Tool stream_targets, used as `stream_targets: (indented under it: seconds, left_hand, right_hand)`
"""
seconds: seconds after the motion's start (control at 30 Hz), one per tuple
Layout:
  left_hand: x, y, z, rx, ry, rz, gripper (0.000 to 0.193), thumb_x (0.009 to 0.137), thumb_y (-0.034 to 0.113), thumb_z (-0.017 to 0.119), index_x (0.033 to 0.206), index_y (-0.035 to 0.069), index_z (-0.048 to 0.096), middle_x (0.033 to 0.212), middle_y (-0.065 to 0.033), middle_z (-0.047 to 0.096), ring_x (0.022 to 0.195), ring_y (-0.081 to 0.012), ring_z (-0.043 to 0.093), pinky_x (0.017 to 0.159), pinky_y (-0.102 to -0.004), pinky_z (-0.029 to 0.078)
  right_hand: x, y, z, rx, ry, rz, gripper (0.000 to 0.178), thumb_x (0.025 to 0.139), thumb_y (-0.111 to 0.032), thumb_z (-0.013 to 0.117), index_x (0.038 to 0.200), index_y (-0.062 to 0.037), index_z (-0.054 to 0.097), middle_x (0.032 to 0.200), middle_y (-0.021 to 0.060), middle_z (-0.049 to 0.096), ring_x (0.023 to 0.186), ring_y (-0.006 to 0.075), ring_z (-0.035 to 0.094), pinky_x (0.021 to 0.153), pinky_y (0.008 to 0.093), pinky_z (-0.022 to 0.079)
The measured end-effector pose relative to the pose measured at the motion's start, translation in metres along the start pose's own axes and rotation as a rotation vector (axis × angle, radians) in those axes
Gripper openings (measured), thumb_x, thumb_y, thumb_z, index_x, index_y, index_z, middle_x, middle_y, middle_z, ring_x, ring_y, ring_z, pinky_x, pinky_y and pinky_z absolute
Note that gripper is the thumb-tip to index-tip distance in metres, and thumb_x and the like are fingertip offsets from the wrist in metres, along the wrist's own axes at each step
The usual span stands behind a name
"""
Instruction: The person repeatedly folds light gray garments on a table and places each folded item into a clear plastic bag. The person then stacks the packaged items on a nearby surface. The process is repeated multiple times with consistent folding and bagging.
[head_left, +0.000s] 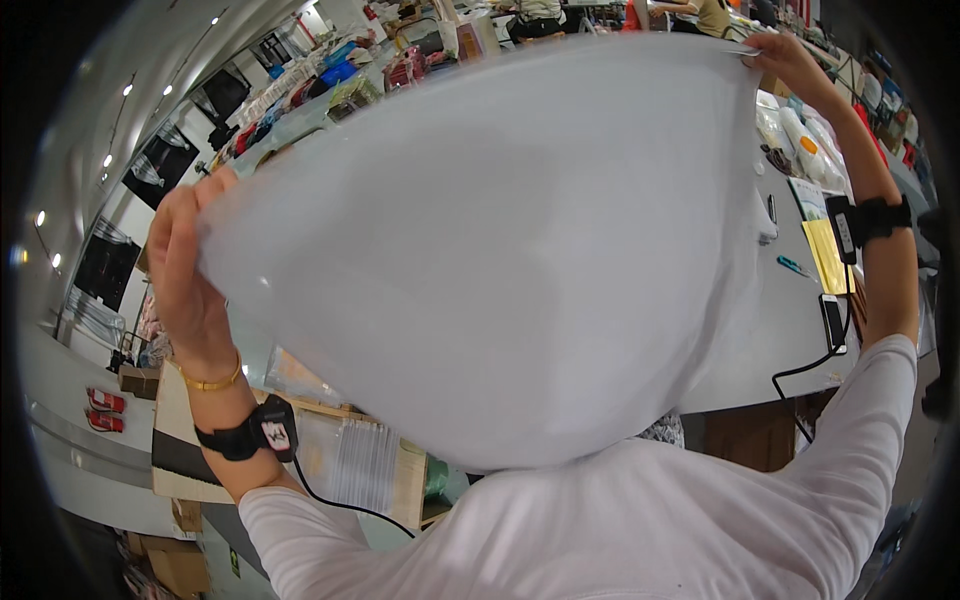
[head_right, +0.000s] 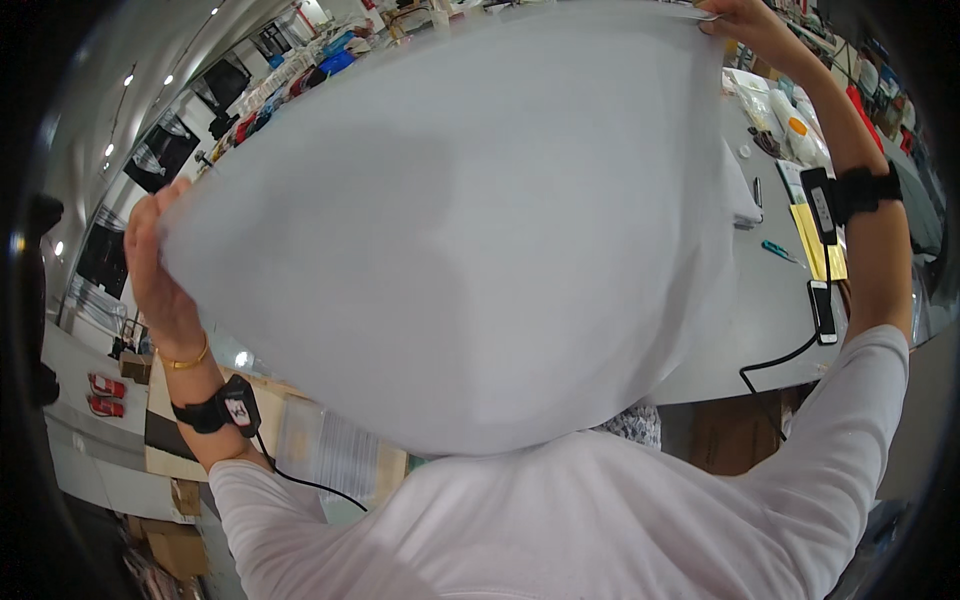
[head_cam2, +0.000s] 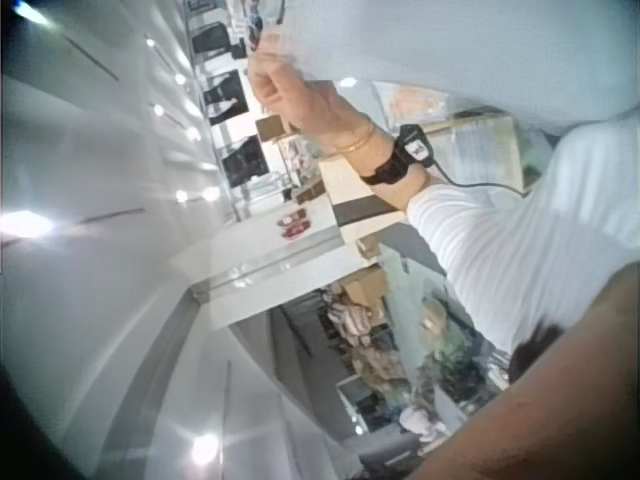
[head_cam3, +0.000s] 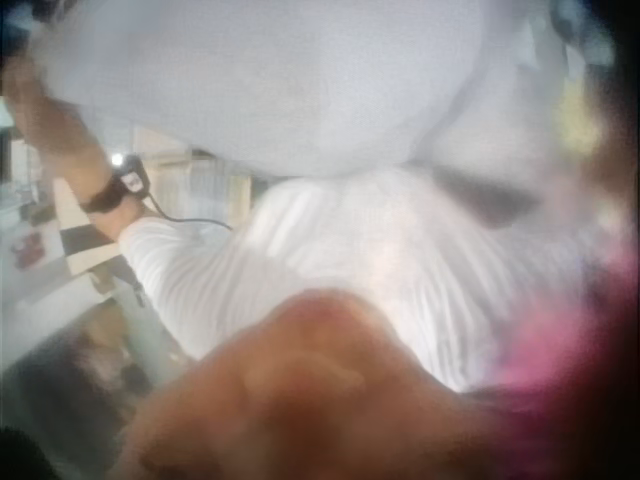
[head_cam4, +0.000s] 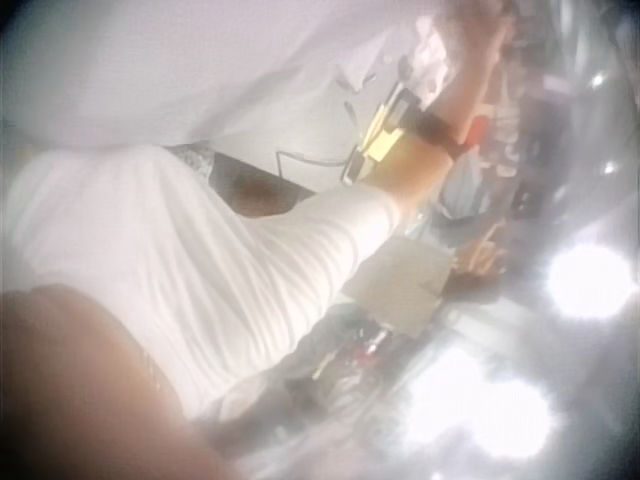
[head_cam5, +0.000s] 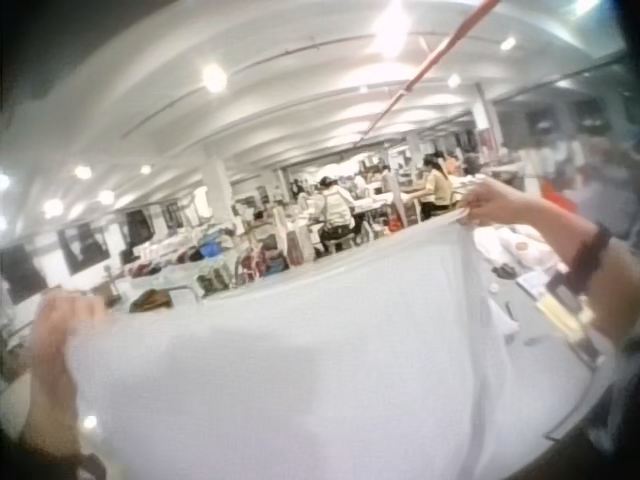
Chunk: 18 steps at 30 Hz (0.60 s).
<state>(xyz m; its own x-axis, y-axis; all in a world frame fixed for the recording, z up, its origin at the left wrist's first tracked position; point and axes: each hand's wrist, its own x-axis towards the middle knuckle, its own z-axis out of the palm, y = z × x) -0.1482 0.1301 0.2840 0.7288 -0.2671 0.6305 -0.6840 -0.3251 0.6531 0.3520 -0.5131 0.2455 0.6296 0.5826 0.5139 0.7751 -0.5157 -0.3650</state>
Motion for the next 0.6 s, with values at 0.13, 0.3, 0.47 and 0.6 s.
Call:
stream_targets:
  seconds: [0.13, 0.3, 0.47, 0.6]
  left_hand:
    - [0.002, 0.006, -0.007, 0.211, 0.477, -0.046, 0.037, 0.112, 0.033, 0.049, 0.126, 0.001, 0.06, 0.122, -0.009, 0.065, 0.112, -0.0173, 0.059, 0.108, -0.0335, 0.042]
    - [-0.026, 0.003, -0.037, 0.269, 0.504, -0.249, 0.032, 0.109, 0.026, 0.056, 0.128, 0.001, 0.063, 0.125, -0.0071, 0.065, 0.116, -0.0148, 0.059, 0.108, -0.0305, 0.043]
    - [-0.037, -0.019, -0.082, -0.049, 0.47, -0.467, 0.028, 0.106, 0.018, 0.063, 0.129, 0.002, 0.065, 0.128, -0.0052, 0.066, 0.119, -0.0123, 0.06, 0.108, -0.0274, 0.043]
    - [-0.029, -0.093, -0.177, 0.37, 0.513, -0.39, 0.004, 0.104, 0.011, 0.068, 0.105, 0.01, 0.065, 0.105, 0.0052, 0.062, 0.102, -0.0042, 0.056, 0.101, -0.0184, 0.037]
  right_hand:
    - [-0.008, -0.043, -0.028, 0.008, -0.144, 0.012, 0.019, 0.099, -0.004, 0.068, 0.117, 0.0, 0.071, 0.105, 0.0023, 0.073, 0.1, 0.0104, 0.066, 0.095, 0.0287, 0.053]
    - [0.007, -0.135, -0.017, -0.055, -0.098, -0.055, 0.005, 0.097, -0.009, 0.072, 0.099, -0.0057, 0.075, 0.089, 0.0023, 0.073, 0.084, 0.0094, 0.065, 0.078, 0.0281, 0.053]
    - [0.061, -0.186, 0.02, 0.269, 0.085, -0.095, 0.008, 0.097, -0.014, 0.075, 0.093, -0.0069, 0.077, 0.089, 0.0036, 0.076, 0.081, 0.0124, 0.068, 0.078, 0.0283, 0.057]
    - [0.137, -0.184, 0.106, 0.079, -0.252, -0.158, 0.025, 0.092, -0.014, 0.078, 0.111, 0.0029, 0.077, 0.094, 0.0055, 0.076, 0.088, 0.0137, 0.069, 0.08, 0.0314, 0.056]
